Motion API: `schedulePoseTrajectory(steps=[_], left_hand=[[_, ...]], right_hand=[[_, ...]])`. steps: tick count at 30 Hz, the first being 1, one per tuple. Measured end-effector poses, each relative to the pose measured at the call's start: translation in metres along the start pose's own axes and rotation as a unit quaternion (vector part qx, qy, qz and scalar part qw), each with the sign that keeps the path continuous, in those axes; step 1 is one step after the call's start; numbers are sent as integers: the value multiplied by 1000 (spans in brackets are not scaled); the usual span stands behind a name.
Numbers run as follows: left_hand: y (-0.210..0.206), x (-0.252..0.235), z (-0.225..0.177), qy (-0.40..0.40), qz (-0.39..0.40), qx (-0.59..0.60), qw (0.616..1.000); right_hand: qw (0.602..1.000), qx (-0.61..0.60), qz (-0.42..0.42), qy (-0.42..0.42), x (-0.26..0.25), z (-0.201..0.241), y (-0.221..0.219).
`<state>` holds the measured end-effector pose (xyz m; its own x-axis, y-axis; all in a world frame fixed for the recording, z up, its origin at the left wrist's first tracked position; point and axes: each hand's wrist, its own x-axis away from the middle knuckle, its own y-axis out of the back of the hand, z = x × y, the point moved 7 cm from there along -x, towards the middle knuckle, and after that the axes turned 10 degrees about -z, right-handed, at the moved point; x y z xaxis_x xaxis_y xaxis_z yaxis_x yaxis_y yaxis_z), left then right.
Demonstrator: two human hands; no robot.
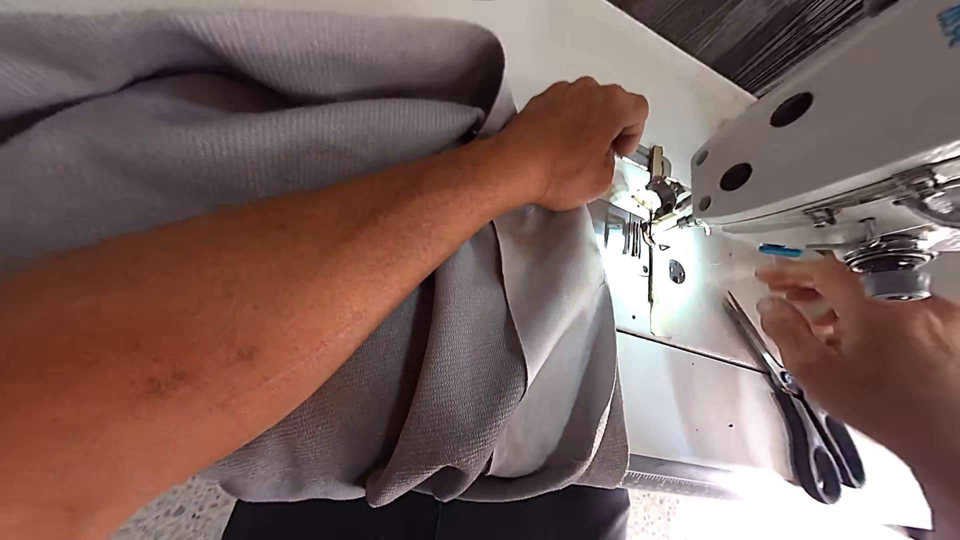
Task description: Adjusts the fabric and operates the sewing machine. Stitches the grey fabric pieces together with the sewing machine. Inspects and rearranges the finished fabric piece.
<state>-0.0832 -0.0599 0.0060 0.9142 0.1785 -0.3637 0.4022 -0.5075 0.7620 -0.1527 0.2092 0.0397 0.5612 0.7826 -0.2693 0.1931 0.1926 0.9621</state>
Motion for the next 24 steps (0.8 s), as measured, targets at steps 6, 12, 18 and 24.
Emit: schedulePoseTrajectory(steps=[6, 12, 18, 24], left_hand=[[-3, -1, 2, -10, -13, 6, 1000], [1, 1, -1, -11, -21, 7, 1000], [21, 11, -32, -125, -136, -43, 982], [20, 82, -65, -129, -79, -190, 970]], right_hand=[[968, -216, -130, -8, 36, 112, 8], [970, -180, -163, 24, 34, 157, -22], [966, -168, -196, -16, 47, 157, -26], [955, -192, -223, -31, 48, 154, -31]])
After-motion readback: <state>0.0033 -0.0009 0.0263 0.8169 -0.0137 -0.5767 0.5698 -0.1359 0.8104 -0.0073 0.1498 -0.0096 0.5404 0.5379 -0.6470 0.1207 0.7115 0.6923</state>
